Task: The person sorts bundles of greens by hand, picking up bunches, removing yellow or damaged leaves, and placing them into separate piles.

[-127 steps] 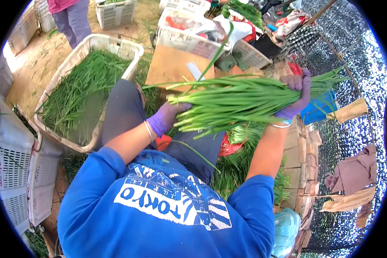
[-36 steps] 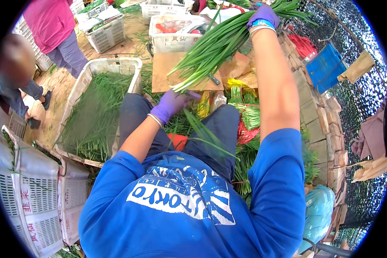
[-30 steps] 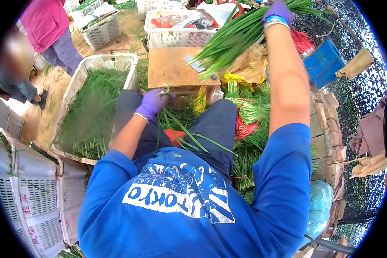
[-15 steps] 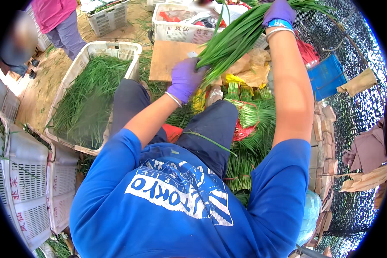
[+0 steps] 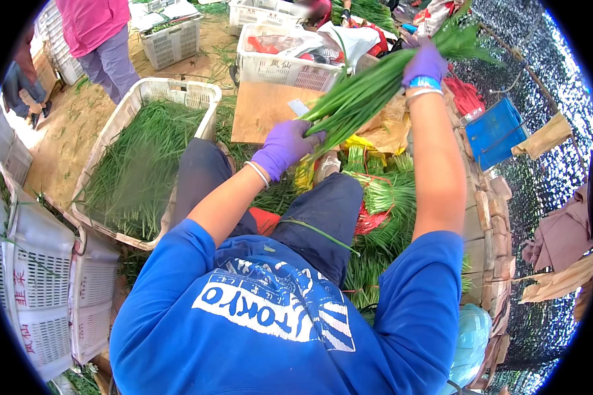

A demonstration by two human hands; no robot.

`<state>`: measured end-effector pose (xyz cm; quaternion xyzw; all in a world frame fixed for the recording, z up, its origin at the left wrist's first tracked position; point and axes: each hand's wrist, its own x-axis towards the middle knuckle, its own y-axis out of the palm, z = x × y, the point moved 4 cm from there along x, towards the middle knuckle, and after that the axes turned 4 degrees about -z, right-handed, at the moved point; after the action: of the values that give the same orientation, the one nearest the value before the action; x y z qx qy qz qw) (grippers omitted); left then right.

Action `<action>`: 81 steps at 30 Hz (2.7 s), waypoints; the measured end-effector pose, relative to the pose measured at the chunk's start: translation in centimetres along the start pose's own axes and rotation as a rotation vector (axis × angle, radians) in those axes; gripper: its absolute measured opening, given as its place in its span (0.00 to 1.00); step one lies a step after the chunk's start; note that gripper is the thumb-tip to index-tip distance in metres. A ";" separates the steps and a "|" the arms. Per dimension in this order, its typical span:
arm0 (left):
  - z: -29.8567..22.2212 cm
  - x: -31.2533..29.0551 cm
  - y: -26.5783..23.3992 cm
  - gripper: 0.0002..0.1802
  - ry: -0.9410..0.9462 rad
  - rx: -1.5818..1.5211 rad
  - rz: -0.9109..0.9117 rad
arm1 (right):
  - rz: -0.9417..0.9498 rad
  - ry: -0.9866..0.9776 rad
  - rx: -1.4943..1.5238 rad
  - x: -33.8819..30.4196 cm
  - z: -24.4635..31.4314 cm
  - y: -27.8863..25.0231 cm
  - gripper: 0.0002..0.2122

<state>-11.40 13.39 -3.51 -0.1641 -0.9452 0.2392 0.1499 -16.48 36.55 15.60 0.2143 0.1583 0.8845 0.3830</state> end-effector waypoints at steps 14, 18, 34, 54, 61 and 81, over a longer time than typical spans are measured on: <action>4.0 -1.9 1.4 0.15 -0.272 0.015 0.347 | -0.338 -0.069 -0.191 3.1 -6.2 -7.2 0.16; 8.3 -3.2 1.2 0.16 -0.352 0.091 0.388 | -0.344 -0.145 -0.253 3.3 -5.9 -8.6 0.10; -6.3 1.0 -4.2 0.55 0.483 -0.022 -0.460 | 0.507 -0.457 -0.118 -17.9 -1.9 7.1 0.09; 12.9 -5.2 -15.7 0.40 0.376 -1.865 -0.047 | 0.831 -0.542 -0.665 -30.5 -7.3 -13.0 0.09; 11.7 -6.1 -14.3 0.40 0.440 -1.987 0.103 | 0.623 0.333 -0.231 -27.0 -13.3 -13.8 0.34; 15.1 -6.5 -15.9 0.39 0.320 -1.755 -0.196 | 1.154 0.719 0.332 -26.3 -12.1 -17.5 0.08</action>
<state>-14.80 -8.36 -9.57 -0.1698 -0.7654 -0.6090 0.1202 4.37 27.03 -9.33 0.0140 0.2691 0.9267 -0.2619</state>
